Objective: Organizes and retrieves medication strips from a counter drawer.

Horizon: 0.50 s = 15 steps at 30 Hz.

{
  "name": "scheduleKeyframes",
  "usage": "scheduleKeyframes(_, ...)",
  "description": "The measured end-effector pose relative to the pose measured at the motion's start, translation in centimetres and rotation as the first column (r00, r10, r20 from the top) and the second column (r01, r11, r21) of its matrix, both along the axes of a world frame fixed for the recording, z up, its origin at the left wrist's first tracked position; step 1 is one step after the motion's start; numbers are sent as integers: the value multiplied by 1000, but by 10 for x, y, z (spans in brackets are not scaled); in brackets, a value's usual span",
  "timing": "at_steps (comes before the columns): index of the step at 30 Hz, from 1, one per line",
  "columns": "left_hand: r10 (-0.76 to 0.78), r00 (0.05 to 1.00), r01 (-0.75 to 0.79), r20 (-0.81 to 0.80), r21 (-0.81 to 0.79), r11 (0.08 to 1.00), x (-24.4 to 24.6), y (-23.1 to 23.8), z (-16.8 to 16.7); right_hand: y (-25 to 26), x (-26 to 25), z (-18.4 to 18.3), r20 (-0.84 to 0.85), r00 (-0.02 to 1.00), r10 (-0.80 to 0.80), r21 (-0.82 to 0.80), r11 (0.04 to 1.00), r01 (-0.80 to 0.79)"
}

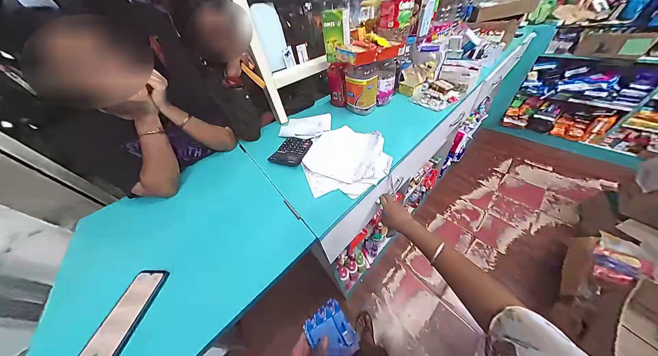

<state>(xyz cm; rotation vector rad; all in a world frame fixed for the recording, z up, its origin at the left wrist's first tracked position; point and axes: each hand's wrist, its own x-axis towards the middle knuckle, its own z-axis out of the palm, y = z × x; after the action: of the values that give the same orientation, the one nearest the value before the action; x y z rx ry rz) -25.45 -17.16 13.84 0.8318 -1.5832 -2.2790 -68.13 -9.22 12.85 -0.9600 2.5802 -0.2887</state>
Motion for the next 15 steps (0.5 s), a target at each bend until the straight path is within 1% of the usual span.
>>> scheduleKeyframes(1,-59,998,59,-9,-30,998,-13,-6,19,2,2,1,14,1000,10,22,1000,-10)
scheduleKeyframes(3,-179,983,174,-50,-94,980,-47,-20,55,3,-1,14,29,999,17,88,996,-19)
scheduleKeyframes(4,-223,972,214,-68,-128,969,-60,-24,69,7,1,18,29,1000,11,127,992,-14)
scheduleKeyframes(6,-261,960,238,-97,-202,950,-83,-30,88,19,5,23,41,999,-1,175,984,-6)
scheduleKeyframes(8,-281,955,249,-91,-260,933,-96,-27,101,42,10,20,53,998,27,195,980,-37)
scheduleKeyframes(10,-332,938,289,-98,-302,908,-109,-21,107,69,14,22,63,996,58,188,980,-69)
scheduleKeyframes(12,-351,932,302,-88,-347,888,-123,-5,110,95,19,41,149,987,64,242,965,-100)
scheduleKeyframes(13,-343,938,296,-57,-388,873,-128,7,112,110,23,56,200,976,88,252,958,-138)
scheduleKeyframes(14,-336,942,293,-18,-447,845,-133,19,116,128,28,70,219,966,135,156,973,-171)
scheduleKeyframes(15,-327,945,293,28,-521,802,-139,31,120,147,34,82,190,963,193,-51,981,-187)
